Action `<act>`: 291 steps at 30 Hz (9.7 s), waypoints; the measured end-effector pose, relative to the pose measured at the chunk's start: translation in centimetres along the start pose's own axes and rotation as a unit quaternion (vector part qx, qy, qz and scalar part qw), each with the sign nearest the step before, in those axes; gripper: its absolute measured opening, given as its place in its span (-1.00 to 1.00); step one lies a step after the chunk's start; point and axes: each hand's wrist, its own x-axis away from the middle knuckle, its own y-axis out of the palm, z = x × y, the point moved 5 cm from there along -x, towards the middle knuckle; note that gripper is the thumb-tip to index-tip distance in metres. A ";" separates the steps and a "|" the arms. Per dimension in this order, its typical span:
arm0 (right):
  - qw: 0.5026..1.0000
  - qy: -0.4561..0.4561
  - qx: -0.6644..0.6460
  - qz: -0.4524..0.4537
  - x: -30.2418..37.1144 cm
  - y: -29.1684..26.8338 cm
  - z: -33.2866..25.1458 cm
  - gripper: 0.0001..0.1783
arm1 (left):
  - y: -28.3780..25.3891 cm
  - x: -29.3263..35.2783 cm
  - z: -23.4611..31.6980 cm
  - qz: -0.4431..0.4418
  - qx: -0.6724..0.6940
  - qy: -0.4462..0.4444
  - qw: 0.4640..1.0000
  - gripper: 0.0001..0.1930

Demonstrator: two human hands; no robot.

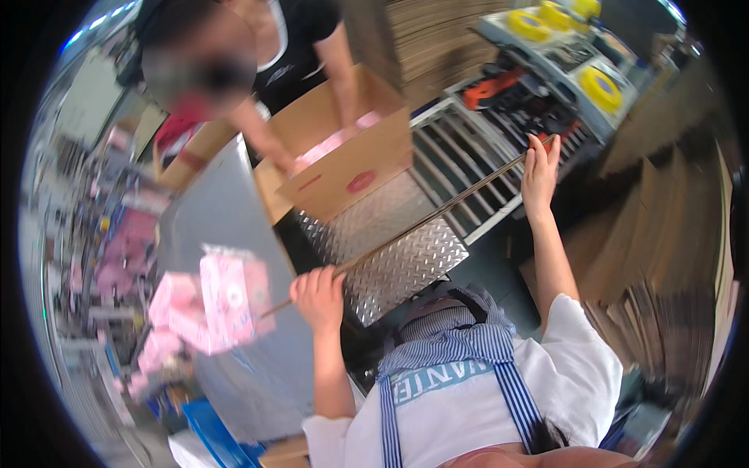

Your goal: The person packs pink rectangular packages into a cardboard box, places bubble wrap inside, and closes the box flaps. They then move the sealed box to a stack and repeat the process with a new box.

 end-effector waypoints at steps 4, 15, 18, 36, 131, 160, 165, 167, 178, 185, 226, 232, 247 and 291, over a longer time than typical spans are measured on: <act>0.934 -0.261 0.006 -0.244 7.3 5.8 -8.6 -0.66 | 2.2 -2.8 1.4 -0.080 -0.010 -0.011 0.997 -0.77; 0.884 -0.302 -0.202 -0.295 7.7 4.8 -12.0 -0.88 | 4.9 -12.7 -3.2 -0.216 -0.100 -0.118 0.964 -0.70; 0.832 -0.340 -0.224 -0.376 4.9 1.4 -9.8 -0.86 | 3.7 -12.0 -3.9 -0.265 -0.101 -0.144 0.948 -0.70; 0.337 -0.308 -0.087 -0.885 8.3 2.4 -2.6 0.10 | 17.1 1.7 2.1 -0.245 0.289 -0.107 0.919 -0.70; 0.781 -0.384 0.083 -0.485 24.1 14.8 -24.1 -0.39 | -14.9 24.6 -50.6 0.128 -0.144 -0.594 0.781 -0.56; 0.602 -0.525 -0.144 -0.585 39.3 3.4 -49.9 -0.08 | -10.8 15.2 -45.3 0.056 -0.214 -0.493 0.841 -0.48; 0.666 -0.507 -0.075 -0.541 38.5 4.3 -48.1 -0.06 | -10.1 13.7 -47.8 -0.004 -0.083 -0.575 0.814 -0.60; 0.674 -0.490 -0.078 -0.548 37.3 5.7 -48.3 -0.04 | -9.7 14.3 -45.2 -0.010 -0.073 -0.552 0.831 -0.65; 0.375 0.030 -0.349 -0.858 40.6 17.1 -49.1 -0.15 | -6.7 28.0 -26.6 0.132 0.357 -0.670 0.637 -0.35; 0.290 0.047 -0.296 -0.909 31.5 13.1 -44.5 -0.27 | -8.5 23.5 -21.4 -0.018 0.523 -0.616 0.589 -0.20; 0.641 -0.149 -0.350 -0.666 37.5 20.2 -43.2 -0.83 | -5.1 10.7 -52.1 -0.070 -0.203 -0.592 0.777 -0.75; 0.715 -0.411 -0.370 -0.427 34.3 21.5 -62.1 -0.49 | -3.2 11.1 -35.6 -0.086 -0.011 -0.427 0.900 -0.81; 0.613 -0.393 -0.176 -0.662 38.8 21.2 -62.8 -0.02 | -15.6 24.3 -38.5 0.144 -0.197 -0.448 0.860 -0.79; 0.788 -0.027 -0.095 -0.608 19.2 14.2 -7.4 -0.21 | 25.3 10.2 -3.0 -0.339 0.406 -0.403 0.747 -0.52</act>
